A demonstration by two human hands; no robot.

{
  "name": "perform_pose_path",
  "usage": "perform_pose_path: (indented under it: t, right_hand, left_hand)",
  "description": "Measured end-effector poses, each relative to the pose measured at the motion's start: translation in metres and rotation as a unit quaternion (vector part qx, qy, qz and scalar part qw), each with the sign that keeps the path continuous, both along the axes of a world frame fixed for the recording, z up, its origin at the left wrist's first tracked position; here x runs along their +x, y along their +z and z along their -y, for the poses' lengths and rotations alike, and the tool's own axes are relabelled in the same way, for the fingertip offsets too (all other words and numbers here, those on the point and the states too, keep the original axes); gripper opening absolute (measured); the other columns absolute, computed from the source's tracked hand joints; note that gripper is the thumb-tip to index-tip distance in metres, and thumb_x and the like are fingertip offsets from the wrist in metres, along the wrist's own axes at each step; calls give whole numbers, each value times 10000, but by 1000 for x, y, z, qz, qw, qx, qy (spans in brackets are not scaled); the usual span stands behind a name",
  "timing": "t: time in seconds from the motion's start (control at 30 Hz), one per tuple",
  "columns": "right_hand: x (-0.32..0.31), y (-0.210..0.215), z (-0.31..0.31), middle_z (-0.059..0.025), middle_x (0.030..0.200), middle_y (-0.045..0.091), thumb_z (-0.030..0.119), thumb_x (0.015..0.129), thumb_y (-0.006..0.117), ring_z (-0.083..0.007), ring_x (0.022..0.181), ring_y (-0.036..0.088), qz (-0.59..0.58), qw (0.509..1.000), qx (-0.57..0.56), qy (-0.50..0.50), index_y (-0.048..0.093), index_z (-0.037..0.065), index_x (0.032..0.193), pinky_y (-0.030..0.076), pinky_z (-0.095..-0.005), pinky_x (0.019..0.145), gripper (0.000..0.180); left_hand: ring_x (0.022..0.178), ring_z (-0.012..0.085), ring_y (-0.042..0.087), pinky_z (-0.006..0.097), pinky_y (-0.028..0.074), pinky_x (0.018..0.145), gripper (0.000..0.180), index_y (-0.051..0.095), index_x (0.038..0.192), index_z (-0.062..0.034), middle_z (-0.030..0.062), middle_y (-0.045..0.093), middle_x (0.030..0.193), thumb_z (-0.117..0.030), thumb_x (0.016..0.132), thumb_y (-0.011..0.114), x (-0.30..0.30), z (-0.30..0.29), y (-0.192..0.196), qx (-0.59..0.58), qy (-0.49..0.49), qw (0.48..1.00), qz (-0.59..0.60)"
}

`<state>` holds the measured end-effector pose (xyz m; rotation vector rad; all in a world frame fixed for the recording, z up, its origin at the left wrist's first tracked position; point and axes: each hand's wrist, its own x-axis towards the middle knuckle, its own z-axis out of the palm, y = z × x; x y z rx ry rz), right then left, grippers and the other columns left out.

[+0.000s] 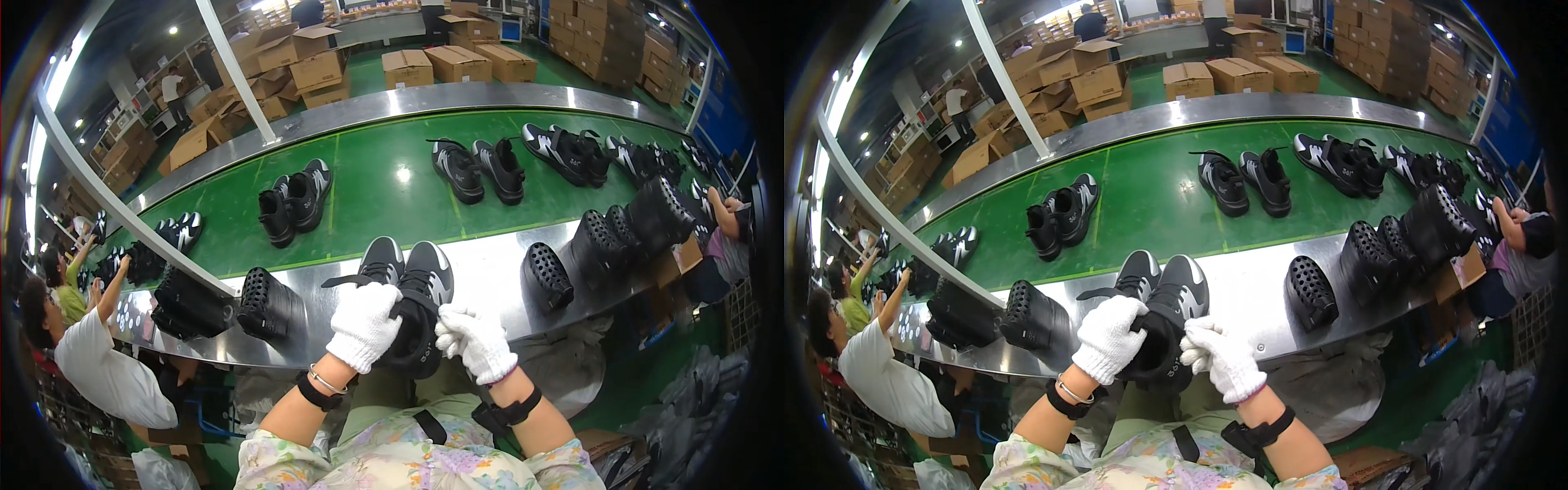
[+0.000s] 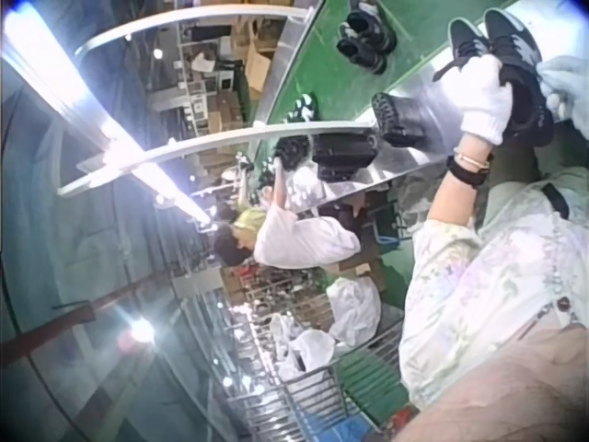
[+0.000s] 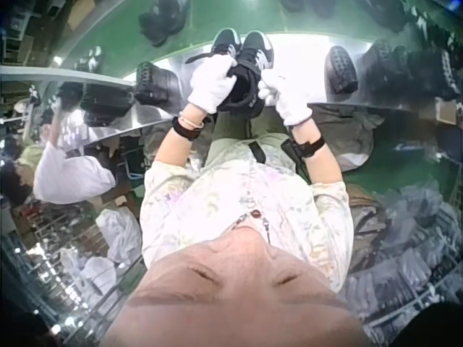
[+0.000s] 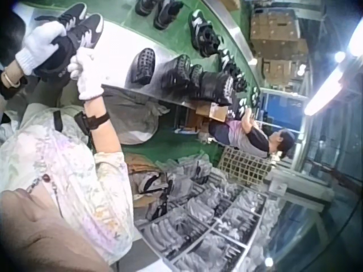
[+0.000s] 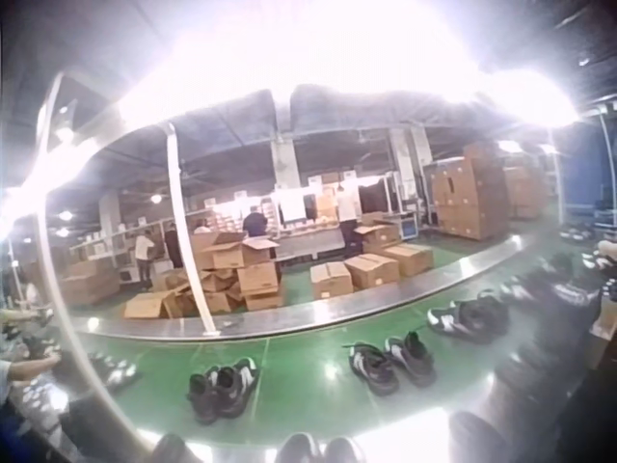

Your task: Assembling shoe parts on a conveyor belt, specifically placing soles/components into the shoes.

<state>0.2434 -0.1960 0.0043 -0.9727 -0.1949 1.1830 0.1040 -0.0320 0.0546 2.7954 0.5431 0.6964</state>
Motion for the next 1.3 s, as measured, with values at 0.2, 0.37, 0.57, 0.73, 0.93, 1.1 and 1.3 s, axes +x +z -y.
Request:
perform_pose_path:
  t: [0.2, 0.37, 0.57, 0.73, 0.93, 1.1, 1.3]
  right_hand:
    - [-6, 1, 4, -90, 795, 694, 186, 942, 695, -185, 593, 664, -65, 997, -15, 31, 656, 37, 1082, 497, -266, 479, 208]
    - [-5, 25, 0, -89, 835, 693, 282, 933, 716, -189, 672, 675, 286, 945, -156, 34, 643, 7, 1178, 530, -285, 565, 376]
    - [-20, 11, -30, -224, 1151, 615, -18, 771, 621, -407, 1098, 584, 760, 629, -161, -31, 559, 34, 1284, 465, -485, 977, 519]
    - [54, 6, -51, -264, 1033, 675, 26, 811, 674, -417, 959, 675, 756, 646, -87, 63, 597, 19, 1268, 543, -435, 868, 463]
    - [86, 46, -28, -22, 767, 627, 31, 930, 631, -92, 611, 573, 746, 656, -108, -40, 649, 5, 1142, 476, -256, 568, 215]
    - [-10, 96, -83, -45, 811, 646, 1, 905, 653, -84, 629, 579, 723, 689, 50, -29, 640, -43, 1149, 484, -226, 594, 248]
    - [-89, 93, -101, -137, 827, 665, -1, 765, 757, -285, 763, 680, 776, 615, 95, 103, 673, 17, 1072, 542, -374, 704, 319]
  left_hand:
    - [848, 311, 664, 414, 538, 730, 272, 660, 932, -126, 83, 663, 872, -110, 686, 777, 7, 0, -2, 0, 17, 1000, -14]
    - [843, 344, 645, 455, 531, 742, 245, 651, 968, -125, 115, 655, 898, -178, 739, 721, -9, -4, 8, -3, 10, 1000, -16]
    - [770, 366, 658, 476, 548, 671, 119, 627, 910, -80, 163, 649, 835, -167, 829, 637, 14, 5, -3, -87, -11, 996, -20]
    - [782, 297, 618, 408, 524, 704, 181, 605, 1008, -45, 109, 595, 812, -97, 839, 642, -68, -5, 19, 76, 40, 987, 139]
    - [1100, 366, 605, 441, 493, 980, 545, 625, 1227, -56, 158, 640, 1208, -106, 712, 796, -182, -75, 15, 76, 243, 951, 174]
    - [1297, 389, 463, 469, 415, 1088, 708, 507, 1362, -124, 177, 491, 1389, -309, 734, 777, -209, -108, 2, -38, 276, 960, 16]
    - [1334, 421, 448, 463, 370, 1132, 808, 437, 1452, -83, 232, 456, 1447, -437, 802, 762, -208, -111, -9, -209, 250, 945, -28]
